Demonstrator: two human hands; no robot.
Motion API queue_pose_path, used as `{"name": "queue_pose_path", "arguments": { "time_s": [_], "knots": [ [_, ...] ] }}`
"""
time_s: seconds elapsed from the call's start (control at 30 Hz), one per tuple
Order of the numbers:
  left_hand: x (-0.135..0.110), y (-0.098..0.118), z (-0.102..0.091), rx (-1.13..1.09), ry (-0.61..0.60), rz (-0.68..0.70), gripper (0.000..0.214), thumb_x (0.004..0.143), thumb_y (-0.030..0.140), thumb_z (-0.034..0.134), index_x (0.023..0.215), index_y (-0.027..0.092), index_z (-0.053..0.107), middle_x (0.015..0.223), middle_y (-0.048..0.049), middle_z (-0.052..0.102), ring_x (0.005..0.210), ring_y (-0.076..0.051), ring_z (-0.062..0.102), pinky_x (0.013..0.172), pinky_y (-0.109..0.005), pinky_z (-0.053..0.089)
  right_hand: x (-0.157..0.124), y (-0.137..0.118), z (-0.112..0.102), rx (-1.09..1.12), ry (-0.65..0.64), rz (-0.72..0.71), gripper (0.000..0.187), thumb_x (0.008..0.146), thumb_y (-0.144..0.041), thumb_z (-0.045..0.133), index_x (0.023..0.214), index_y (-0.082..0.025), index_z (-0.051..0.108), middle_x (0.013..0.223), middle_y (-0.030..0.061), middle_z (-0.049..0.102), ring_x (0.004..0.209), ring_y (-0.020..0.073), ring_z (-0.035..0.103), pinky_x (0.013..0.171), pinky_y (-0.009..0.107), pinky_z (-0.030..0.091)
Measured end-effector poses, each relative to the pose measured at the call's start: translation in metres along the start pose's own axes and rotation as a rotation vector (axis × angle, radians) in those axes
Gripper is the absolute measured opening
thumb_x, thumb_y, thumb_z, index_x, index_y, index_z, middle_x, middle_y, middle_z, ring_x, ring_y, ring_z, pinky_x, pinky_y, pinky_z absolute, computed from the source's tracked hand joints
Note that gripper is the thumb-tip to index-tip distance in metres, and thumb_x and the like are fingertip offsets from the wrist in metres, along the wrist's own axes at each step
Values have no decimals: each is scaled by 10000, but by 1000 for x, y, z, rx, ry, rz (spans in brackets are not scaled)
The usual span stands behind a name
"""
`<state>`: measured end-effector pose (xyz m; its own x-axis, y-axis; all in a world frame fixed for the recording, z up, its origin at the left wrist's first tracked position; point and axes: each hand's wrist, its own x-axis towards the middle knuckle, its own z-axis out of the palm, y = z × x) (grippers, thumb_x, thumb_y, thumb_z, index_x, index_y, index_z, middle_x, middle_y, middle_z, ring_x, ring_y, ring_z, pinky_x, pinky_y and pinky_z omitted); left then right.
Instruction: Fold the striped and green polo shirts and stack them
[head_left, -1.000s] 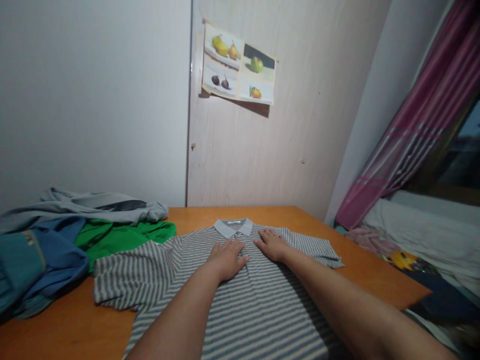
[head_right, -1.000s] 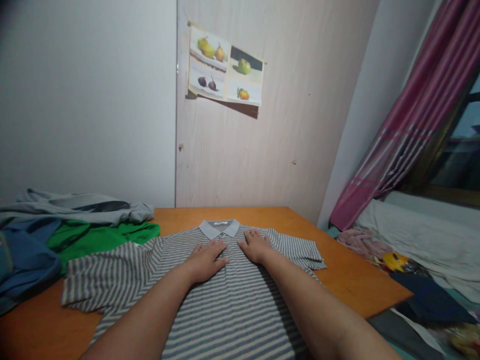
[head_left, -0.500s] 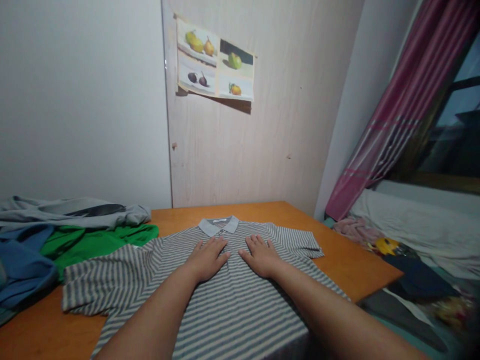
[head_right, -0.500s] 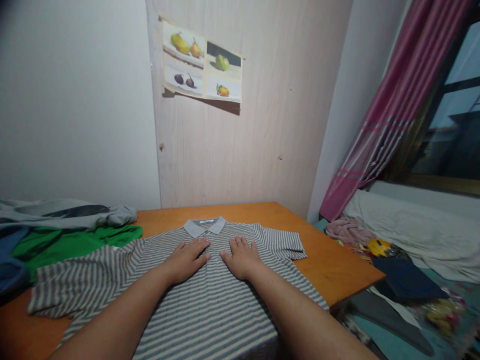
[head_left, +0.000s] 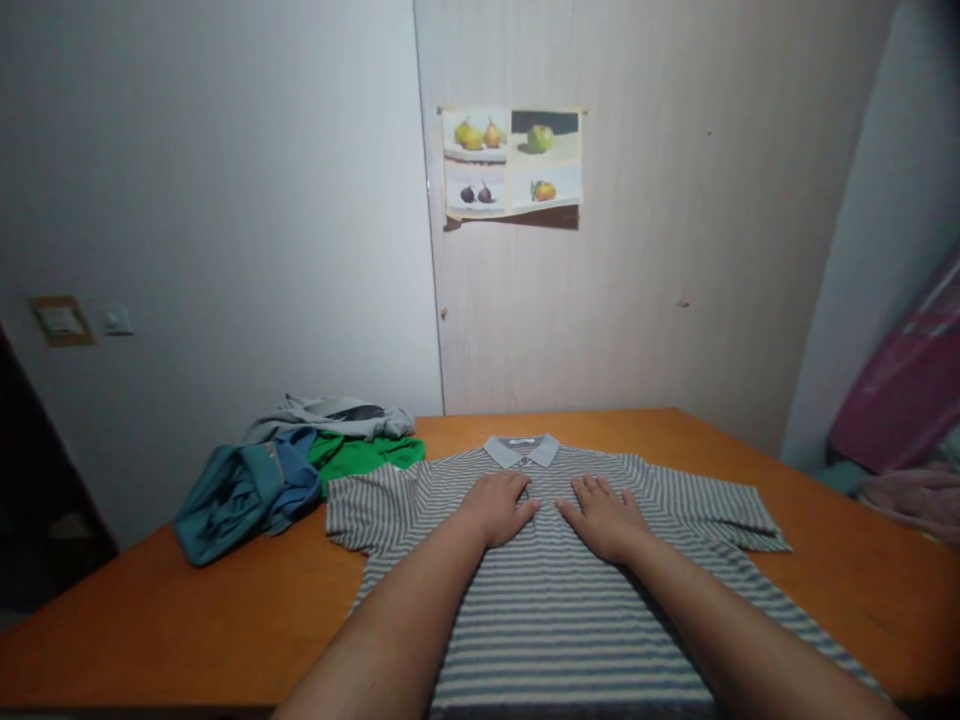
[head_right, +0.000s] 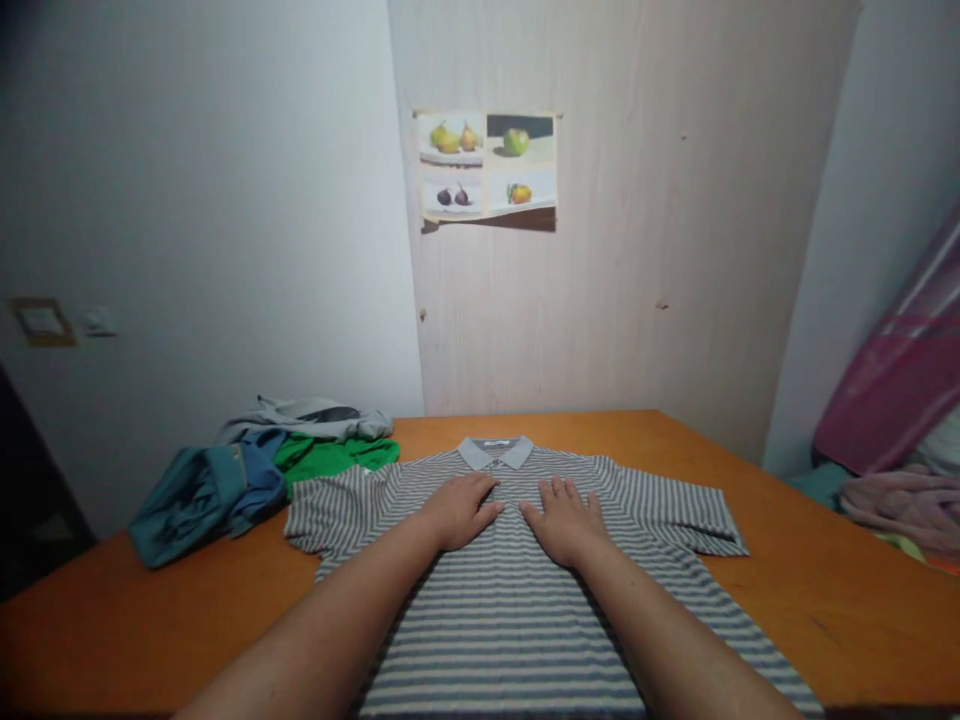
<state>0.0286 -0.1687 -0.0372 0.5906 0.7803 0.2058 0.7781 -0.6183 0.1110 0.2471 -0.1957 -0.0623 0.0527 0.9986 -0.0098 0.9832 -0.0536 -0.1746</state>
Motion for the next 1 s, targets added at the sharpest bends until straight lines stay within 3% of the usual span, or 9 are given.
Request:
{"name": "queue_pose_path", "arguments": {
  "time_s": [0.27, 0.37, 0.5, 0.63, 0.77, 0.87, 1.0],
  "knots": [
    [-29, -17, -8, 17, -112, -188, 776, 959, 707, 251, 1530, 205, 405, 1637, -151, 333, 1515, -322, 289, 1211, -545, 238, 4, 1, 4, 23, 28, -1, 834, 957, -687, 195, 1593, -161, 312, 1676, 124, 214, 1547, 336, 133, 1194, 640, 84],
    [-48, -28, -15, -19, -80, -200, 697, 951, 671, 364, 1467, 220, 492, 1596, -132, 416, 1485, -304, 356, 1205, -505, 275, 6, 2, 5, 35, 35, -8, 829, 958, -683, 206, 1593, -160, 309, 1675, 128, 217, 1546, 343, 135, 1192, 646, 79],
    [-75, -49, -34, -74, 62, -234, 464, 921, 502, 549, 1288, 234, 641, 1405, -78, 633, 1334, -230, 544, 1150, -344, 375, 8, 2, 7, 36, 40, -10, 820, 960, -669, 212, 1590, -155, 317, 1671, 126, 230, 1543, 348, 142, 1184, 659, 84],
    [-104, -82, -58, -73, 301, -464, 366, 975, 380, 440, 1221, 216, 656, 1288, -69, 696, 1209, -195, 619, 1043, -288, 449, 8, 3, 9, 27, 52, -11, 817, 959, -664, 212, 1583, -152, 334, 1668, 128, 239, 1539, 348, 158, 1181, 662, 103],
    [-139, -118, -76, -41, 507, -826, 360, 971, 304, 354, 1132, 183, 652, 1138, -98, 737, 1058, -221, 675, 872, -298, 503, 10, 4, 13, 25, 73, -16, 818, 955, -665, 210, 1578, -153, 348, 1663, 131, 254, 1535, 352, 173, 1179, 666, 113],
    [-162, -137, -79, -40, 553, -1048, 290, 918, 292, 399, 956, 188, 667, 949, -99, 757, 891, -252, 698, 676, -299, 479, 12, 5, 16, 25, 85, -19, 809, 956, -660, 203, 1573, -160, 361, 1664, 124, 256, 1534, 351, 181, 1179, 667, 117],
    [-177, -149, -71, -87, 512, -1148, 264, 844, 401, 514, 677, 224, 615, 668, -76, 692, 690, -269, 672, 544, -306, 405, 14, 7, 19, 10, 96, -11, 806, 956, -659, 196, 1566, -165, 379, 1661, 126, 265, 1533, 348, 187, 1186, 654, 115]
  ]
}}
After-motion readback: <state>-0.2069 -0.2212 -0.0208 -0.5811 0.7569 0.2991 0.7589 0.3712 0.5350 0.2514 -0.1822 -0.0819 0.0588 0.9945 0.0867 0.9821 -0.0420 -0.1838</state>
